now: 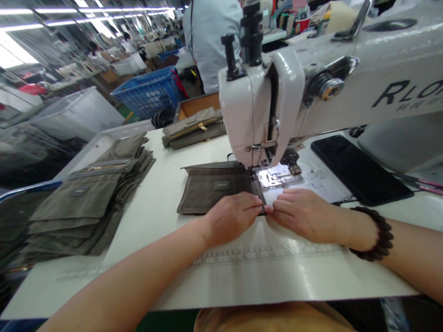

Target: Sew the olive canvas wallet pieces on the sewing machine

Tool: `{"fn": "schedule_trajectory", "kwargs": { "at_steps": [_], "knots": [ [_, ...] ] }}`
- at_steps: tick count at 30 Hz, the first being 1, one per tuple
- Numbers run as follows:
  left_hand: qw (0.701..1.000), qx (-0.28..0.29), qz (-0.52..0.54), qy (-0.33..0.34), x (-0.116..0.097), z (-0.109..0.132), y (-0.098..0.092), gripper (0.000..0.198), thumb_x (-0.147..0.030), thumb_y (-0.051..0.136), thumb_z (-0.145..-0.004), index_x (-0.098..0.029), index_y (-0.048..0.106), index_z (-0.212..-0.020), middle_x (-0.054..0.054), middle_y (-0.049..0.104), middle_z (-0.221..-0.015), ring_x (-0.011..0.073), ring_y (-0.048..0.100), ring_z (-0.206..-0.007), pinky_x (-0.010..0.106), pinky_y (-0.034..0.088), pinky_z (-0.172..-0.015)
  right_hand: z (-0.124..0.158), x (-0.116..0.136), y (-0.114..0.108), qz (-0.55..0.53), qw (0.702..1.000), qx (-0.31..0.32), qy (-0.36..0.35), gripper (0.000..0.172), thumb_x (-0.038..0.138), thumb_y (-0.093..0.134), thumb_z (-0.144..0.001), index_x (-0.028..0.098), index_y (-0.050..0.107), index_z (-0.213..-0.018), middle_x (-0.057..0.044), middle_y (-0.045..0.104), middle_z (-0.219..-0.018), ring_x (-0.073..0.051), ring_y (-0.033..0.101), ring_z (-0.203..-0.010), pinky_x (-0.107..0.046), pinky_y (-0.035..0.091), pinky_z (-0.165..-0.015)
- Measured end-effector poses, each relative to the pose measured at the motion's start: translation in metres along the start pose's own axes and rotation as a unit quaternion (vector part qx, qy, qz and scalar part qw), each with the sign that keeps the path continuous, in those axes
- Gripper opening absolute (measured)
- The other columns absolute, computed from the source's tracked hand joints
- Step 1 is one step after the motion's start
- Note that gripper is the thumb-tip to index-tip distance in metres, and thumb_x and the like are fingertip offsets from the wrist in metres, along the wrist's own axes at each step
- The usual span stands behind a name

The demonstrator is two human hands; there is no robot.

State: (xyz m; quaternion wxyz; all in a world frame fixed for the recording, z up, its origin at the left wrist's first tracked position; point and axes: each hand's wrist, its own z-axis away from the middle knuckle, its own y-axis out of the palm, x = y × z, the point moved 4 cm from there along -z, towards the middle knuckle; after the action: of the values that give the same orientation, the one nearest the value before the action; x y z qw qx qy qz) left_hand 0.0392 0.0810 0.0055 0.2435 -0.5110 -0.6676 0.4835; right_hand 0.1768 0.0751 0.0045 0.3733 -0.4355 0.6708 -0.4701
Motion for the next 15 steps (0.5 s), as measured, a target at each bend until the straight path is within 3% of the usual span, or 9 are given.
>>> {"fn": "schedule_trajectory", "kwargs": {
  "at_steps": [5, 10, 15],
  "knots": [
    [1.000, 0.004, -0.016, 0.017, 0.000, 0.006, 0.002, 0.019, -0.011, 0.041, -0.086, -0.007, 0.057, -0.096, 0.012, 0.062, -0.099, 0.0170, 0.056, -0.098, 0.029, 0.051, -0.086, 0.007, 0.001, 0.005, 0.022, 0.999, 0.042, 0.021, 0.021, 0.014, 0.036, -0.088, 0.011, 0.056, -0.089, -0.002, 0.051, -0.064, -0.015, 0.042, -0.056, -0.032, 0.024, -0.054],
    [0.999, 0.030, -0.016, 0.017, 0.000, 0.005, 0.002, 0.019, -0.010, 0.039, -0.086, -0.007, 0.055, -0.097, 0.012, 0.060, -0.100, 0.0176, 0.055, -0.099, 0.030, 0.051, -0.087, 0.009, 0.002, 0.010, 0.020, 0.997, 0.063, 0.034, 0.016, 0.014, 0.039, -0.087, 0.012, 0.055, -0.090, -0.002, 0.052, -0.065, -0.015, 0.044, -0.057, -0.032, 0.025, -0.054],
    [1.000, 0.011, -0.004, 0.028, 0.002, 0.003, 0.002, 0.020, -0.011, 0.037, -0.088, -0.005, 0.055, -0.095, 0.012, 0.060, -0.099, 0.0181, 0.054, -0.098, 0.030, 0.049, -0.089, 0.011, 0.002, 0.014, 0.032, 0.996, 0.070, 0.041, 0.016, 0.014, 0.041, -0.087, 0.011, 0.054, -0.095, -0.001, 0.052, -0.065, -0.015, 0.044, -0.059, -0.032, 0.025, -0.053]
  ]
}}
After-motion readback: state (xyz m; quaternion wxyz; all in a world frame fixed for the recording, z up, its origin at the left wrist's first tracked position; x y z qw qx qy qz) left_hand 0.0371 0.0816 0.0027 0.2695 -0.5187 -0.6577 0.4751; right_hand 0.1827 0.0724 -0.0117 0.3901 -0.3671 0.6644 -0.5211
